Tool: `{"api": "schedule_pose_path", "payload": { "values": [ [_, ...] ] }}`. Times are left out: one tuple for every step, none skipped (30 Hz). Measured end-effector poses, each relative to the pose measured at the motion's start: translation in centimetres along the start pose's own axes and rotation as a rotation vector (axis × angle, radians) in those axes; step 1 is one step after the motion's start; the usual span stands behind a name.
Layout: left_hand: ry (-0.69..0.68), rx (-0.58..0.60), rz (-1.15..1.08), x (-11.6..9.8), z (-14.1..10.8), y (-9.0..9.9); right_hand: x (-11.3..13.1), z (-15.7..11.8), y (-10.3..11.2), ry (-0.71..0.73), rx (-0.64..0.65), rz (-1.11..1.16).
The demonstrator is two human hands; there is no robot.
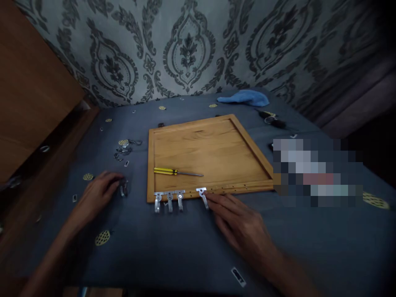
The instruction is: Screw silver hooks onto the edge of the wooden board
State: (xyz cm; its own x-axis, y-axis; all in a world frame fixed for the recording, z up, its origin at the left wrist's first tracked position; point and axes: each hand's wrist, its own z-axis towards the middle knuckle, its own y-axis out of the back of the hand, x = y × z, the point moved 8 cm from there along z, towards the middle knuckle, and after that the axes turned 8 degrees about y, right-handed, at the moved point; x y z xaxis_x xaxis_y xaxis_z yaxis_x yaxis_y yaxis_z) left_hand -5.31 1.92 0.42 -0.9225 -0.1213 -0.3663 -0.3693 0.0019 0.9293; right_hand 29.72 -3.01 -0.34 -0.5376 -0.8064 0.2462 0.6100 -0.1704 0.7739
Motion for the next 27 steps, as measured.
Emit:
{"api": "schedule_pose_path", "payload": {
  "values": [
    [-0.008, 0.009, -0.011, 0.0, -0.1, 0.1, -0.1, 0.0, -0.1, -0.012, 0.011, 0.009],
    [-0.013, 0.018, -0.021, 0.0, -0.2, 0.1, -0.1, -0.1, -0.1, -0.026, 0.015, 0.020],
    [-0.015, 0.029, -0.029, 0.0, -0.4, 0.1, -0.2, -0.1, -0.1, -0.041, 0.021, 0.036],
    [-0.014, 0.045, -0.031, 0.2, -0.6, 0.0, -0.3, -0.1, -0.1, -0.053, 0.021, 0.054],
    [-0.013, 0.051, -0.028, 0.3, -0.7, -0.1, -0.3, -0.1, -0.1, -0.064, 0.020, 0.073],
    [-0.013, 0.057, -0.019, 0.5, -0.8, -0.2, -0.4, -0.1, -0.1, -0.073, 0.017, 0.090],
    [-0.015, 0.054, -0.008, 0.7, -0.9, -0.3, -0.4, -0.1, 0.0, -0.076, 0.006, 0.104],
    [-0.023, 0.048, 0.000, 0.8, -1.0, -0.4, -0.4, 0.0, 0.1, -0.078, -0.005, 0.115],
    [-0.031, 0.047, 0.006, 0.9, -1.1, -0.5, -0.4, 0.0, 0.1, -0.078, -0.014, 0.123],
    [-0.038, 0.044, 0.008, 1.0, -1.1, -0.6, -0.4, 0.1, 0.2, -0.079, -0.024, 0.129],
    [-0.046, 0.045, 0.007, 1.1, -1.1, -0.7, -0.4, 0.1, 0.3, -0.080, -0.029, 0.134],
    [-0.053, 0.049, 0.006, 1.1, -1.2, -0.8, -0.4, 0.2, 0.3, -0.082, -0.030, 0.139],
    [-0.055, 0.053, 0.008, 1.1, -1.2, -0.9, -0.5, 0.2, 0.3, -0.085, -0.027, 0.145],
    [-0.054, 0.056, 0.012, 1.1, -1.3, -0.9, -0.5, 0.2, 0.3, -0.086, -0.026, 0.149],
    [-0.054, 0.057, 0.019, 1.2, -1.3, -0.9, -0.5, 0.2, 0.3, -0.086, -0.028, 0.152],
    [-0.058, 0.059, 0.025, 1.1, -1.4, -0.9, -0.5, 0.2, 0.3, -0.089, -0.030, 0.156],
    [-0.064, 0.059, 0.030, 1.1, -1.5, -0.9, -0.5, 0.2, 0.3, -0.094, -0.032, 0.159],
    [-0.072, 0.060, 0.036, 1.1, -1.6, -0.9, -0.5, 0.2, 0.3, -0.099, -0.038, 0.161],
    [-0.079, 0.060, 0.039, 1.0, -1.7, -0.9, -0.6, 0.1, 0.4, -0.103, -0.045, 0.163],
    [-0.085, 0.060, 0.042, 1.0, -1.8, -1.0, -0.6, 0.1, 0.4, -0.106, -0.051, 0.166],
    [-0.084, 0.062, 0.046, 1.0, -1.9, -1.0, -0.6, 0.0, 0.4, -0.109, -0.056, 0.168],
    [-0.081, 0.064, 0.049, 1.0, -2.0, -1.0, -0.6, 0.0, 0.4, -0.111, -0.062, 0.168],
    [-0.076, 0.062, 0.050, 0.9, -2.0, -1.0, -0.6, 0.0, 0.4, -0.115, -0.062, 0.169],
    [-0.070, 0.057, 0.049, 0.9, -2.1, -0.9, -0.7, -0.1, 0.4, -0.121, -0.062, 0.170],
    [-0.058, 0.047, 0.042, 0.8, -2.2, -0.8, -0.7, -0.1, 0.4, -0.125, -0.066, 0.170],
    [-0.040, 0.043, 0.027, 0.7, -2.3, -0.6, -0.8, -0.1, 0.5, -0.130, -0.075, 0.168],
    [-0.016, 0.045, -0.002, 0.6, -2.4, -0.4, -0.9, -0.1, 0.7, -0.135, -0.092, 0.164]
  ]
}}
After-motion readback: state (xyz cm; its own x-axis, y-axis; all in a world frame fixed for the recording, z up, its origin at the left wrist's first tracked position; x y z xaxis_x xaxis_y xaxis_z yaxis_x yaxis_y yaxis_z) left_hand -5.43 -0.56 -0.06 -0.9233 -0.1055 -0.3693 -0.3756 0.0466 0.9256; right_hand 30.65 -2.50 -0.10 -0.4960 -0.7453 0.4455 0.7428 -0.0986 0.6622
